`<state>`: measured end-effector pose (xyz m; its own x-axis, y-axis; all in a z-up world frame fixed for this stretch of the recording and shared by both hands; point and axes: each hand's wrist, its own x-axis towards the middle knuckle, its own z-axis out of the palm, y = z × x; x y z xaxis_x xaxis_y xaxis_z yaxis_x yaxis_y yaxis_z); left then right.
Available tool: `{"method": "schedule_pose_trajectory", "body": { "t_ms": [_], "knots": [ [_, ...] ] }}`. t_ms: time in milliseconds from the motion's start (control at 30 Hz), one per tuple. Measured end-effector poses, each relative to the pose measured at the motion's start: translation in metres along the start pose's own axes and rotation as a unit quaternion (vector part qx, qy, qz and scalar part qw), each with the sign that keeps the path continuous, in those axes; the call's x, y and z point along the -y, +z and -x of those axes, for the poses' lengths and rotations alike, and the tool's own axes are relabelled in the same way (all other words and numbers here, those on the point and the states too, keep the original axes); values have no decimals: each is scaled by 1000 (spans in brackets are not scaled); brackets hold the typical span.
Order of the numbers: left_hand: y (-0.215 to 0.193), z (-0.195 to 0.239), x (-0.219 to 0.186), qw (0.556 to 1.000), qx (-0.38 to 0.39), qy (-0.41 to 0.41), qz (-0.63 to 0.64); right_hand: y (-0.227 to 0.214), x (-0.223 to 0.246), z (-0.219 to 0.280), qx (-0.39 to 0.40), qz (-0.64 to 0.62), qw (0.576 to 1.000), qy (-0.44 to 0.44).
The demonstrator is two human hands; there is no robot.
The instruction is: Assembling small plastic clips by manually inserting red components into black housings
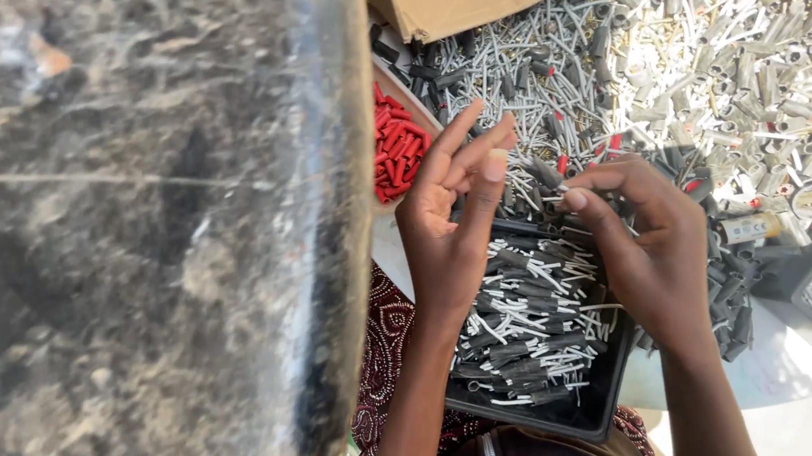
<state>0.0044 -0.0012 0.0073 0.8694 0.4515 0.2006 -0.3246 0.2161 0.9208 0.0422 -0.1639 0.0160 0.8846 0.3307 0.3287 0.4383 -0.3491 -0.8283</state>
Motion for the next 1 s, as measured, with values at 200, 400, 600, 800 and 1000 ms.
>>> {"method": "schedule_pose_trajectory", "body": {
  "t_ms": [200,400,600,800,1000],
  "knots": [
    [1,-13,-3,996,-37,-80,-9,-38,-13,21,34,94,994,-50],
    [18,-14,-14,991,-55,-93,-82,-28,-3,39,59,151,984,-73],
    [17,-15,-14,989,-77,-112,-50,-21,13,28,-36,125,990,-60],
    [13,-15,-13,989,-94,-109,-37,-9,23,13,74,147,977,-138],
    [8,-14,-16,988,-104,-105,-44,1,25,28,102,135,977,-129]
  ]
}}
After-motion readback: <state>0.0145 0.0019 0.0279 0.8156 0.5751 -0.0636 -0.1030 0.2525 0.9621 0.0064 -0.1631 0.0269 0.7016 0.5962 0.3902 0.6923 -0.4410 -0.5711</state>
